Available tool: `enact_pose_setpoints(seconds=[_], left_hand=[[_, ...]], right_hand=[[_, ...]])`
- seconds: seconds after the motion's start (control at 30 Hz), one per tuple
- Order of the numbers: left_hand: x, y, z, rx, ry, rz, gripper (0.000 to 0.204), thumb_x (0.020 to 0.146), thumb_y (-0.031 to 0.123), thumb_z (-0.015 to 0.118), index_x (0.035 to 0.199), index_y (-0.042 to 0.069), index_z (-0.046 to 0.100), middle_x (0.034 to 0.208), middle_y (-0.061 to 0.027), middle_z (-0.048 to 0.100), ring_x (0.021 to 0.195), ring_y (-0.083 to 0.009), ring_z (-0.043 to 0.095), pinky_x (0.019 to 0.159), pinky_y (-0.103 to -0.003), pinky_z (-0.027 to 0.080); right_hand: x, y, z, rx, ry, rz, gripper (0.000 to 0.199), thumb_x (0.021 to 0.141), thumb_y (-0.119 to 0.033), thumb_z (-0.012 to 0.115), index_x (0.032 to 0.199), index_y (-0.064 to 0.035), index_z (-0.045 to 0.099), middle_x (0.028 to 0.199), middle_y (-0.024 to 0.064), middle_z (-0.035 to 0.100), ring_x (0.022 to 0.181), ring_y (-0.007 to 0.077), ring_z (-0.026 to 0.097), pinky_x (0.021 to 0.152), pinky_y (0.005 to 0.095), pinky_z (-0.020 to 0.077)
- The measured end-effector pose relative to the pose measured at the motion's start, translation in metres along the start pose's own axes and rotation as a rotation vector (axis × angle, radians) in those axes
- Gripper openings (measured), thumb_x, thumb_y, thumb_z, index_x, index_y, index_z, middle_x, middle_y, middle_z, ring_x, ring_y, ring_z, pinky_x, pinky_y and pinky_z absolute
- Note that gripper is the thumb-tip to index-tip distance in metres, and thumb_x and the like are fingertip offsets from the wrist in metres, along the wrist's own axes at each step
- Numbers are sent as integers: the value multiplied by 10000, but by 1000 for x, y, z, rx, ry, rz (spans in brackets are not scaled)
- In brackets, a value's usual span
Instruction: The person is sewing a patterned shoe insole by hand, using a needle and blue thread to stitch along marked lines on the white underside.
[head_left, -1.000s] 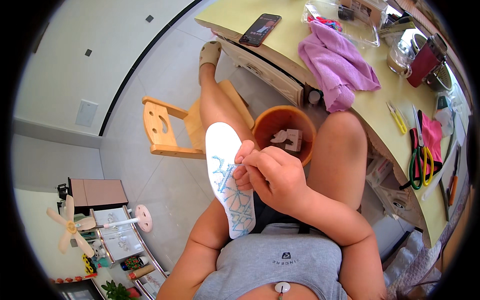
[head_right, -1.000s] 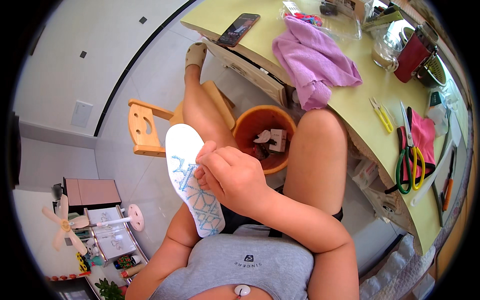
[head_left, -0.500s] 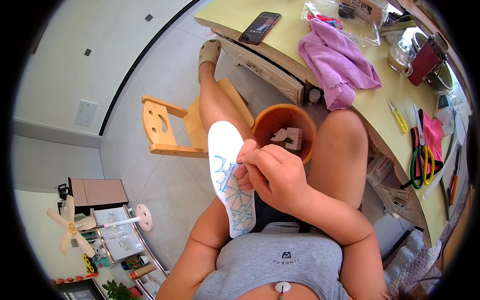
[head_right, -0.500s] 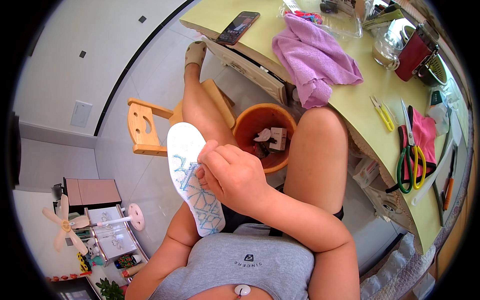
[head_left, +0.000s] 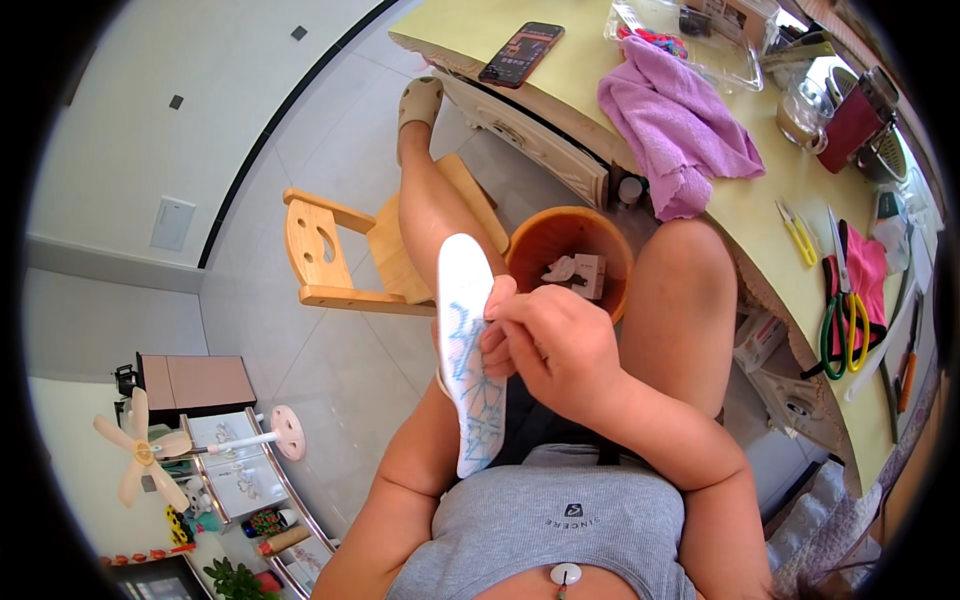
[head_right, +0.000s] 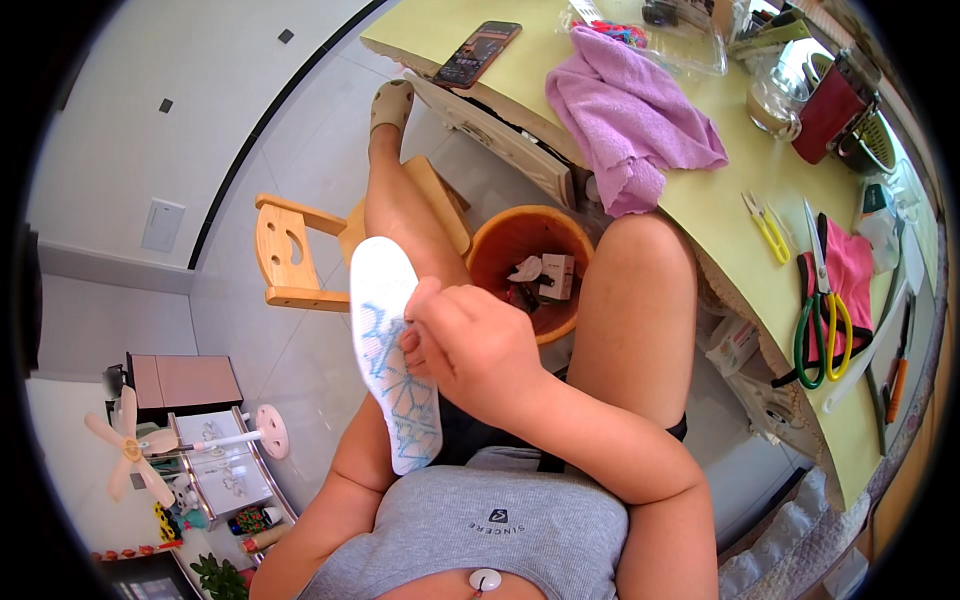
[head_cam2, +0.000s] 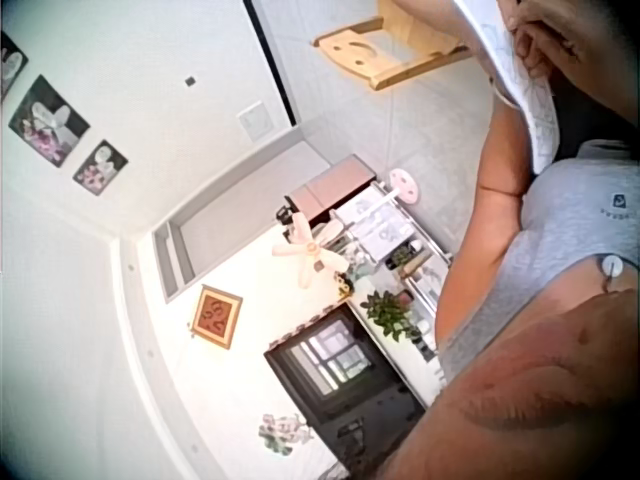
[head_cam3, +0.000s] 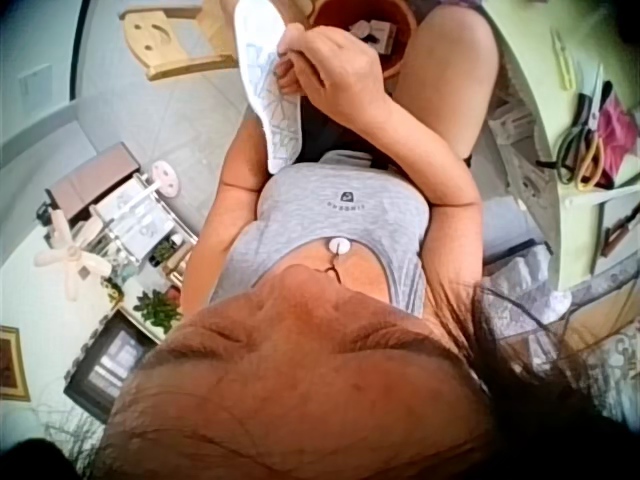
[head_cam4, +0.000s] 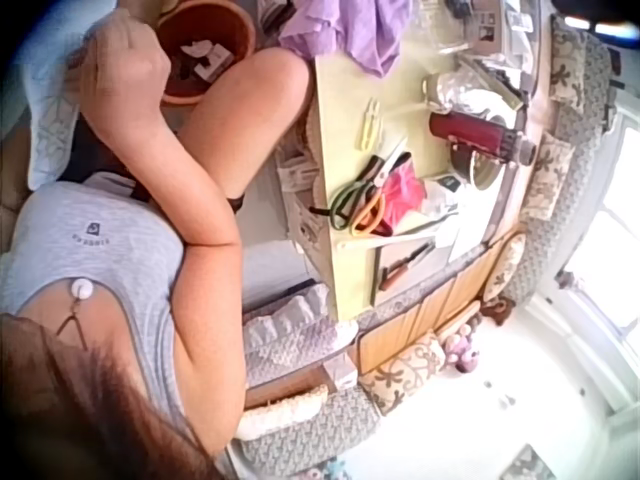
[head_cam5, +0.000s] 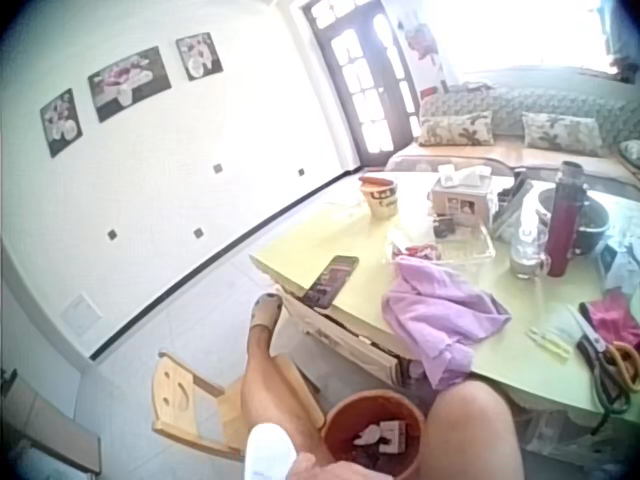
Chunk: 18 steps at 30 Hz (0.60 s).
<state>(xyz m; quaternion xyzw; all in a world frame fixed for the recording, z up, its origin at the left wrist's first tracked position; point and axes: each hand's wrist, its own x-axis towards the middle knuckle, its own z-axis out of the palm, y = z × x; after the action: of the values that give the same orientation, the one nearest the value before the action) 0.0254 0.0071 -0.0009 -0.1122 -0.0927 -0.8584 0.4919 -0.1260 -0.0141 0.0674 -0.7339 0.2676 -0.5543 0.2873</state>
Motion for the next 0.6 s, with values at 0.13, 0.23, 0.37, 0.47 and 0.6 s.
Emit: enact_pose_setpoints(seconds=[0.13,0.23,0.37,0.47,0.6], left_hand=[[10,9,48,697,689,217,264,849,15,580,1103,-58,577,1003,-160,677,901,-196,666,837,-313,541],[13,9,63,864,782,148,294,819,-15,610,1104,-67,561,1007,-150,670,876,-181,669,826,-303,547],[16,2,68,928,797,169,262,838,-14,623,1083,-81,558,999,-154,674,850,-164,669,792,-286,554],[18,-3,77,967,807,162,250,844,-4,626,1072,-79,557,983,-148,673,839,-154,665,780,-276,552],[20,-6,78,1033,822,149,228,847,2,628,1054,-66,559,965,-132,672,825,-135,658,759,-264,548]], right_hand=[[-14,27,-7,365,-51,529,50,850,11,598,897,25,590,759,86,616,659,136,593,614,265,476],[-18,42,-13,833,-167,987,59,929,-50,560,956,-18,601,812,-18,602,688,35,521,604,184,407],[-23,49,-10,1060,-149,1084,106,930,-52,564,1026,-24,598,856,-16,615,679,26,511,598,161,396],[-24,50,-7,1188,-133,1107,156,915,-36,575,1066,-6,595,919,15,648,743,57,587,637,188,469],[-25,50,-6,1258,-116,1093,200,903,-35,588,1098,6,592,993,66,673,838,112,656,715,241,538]])
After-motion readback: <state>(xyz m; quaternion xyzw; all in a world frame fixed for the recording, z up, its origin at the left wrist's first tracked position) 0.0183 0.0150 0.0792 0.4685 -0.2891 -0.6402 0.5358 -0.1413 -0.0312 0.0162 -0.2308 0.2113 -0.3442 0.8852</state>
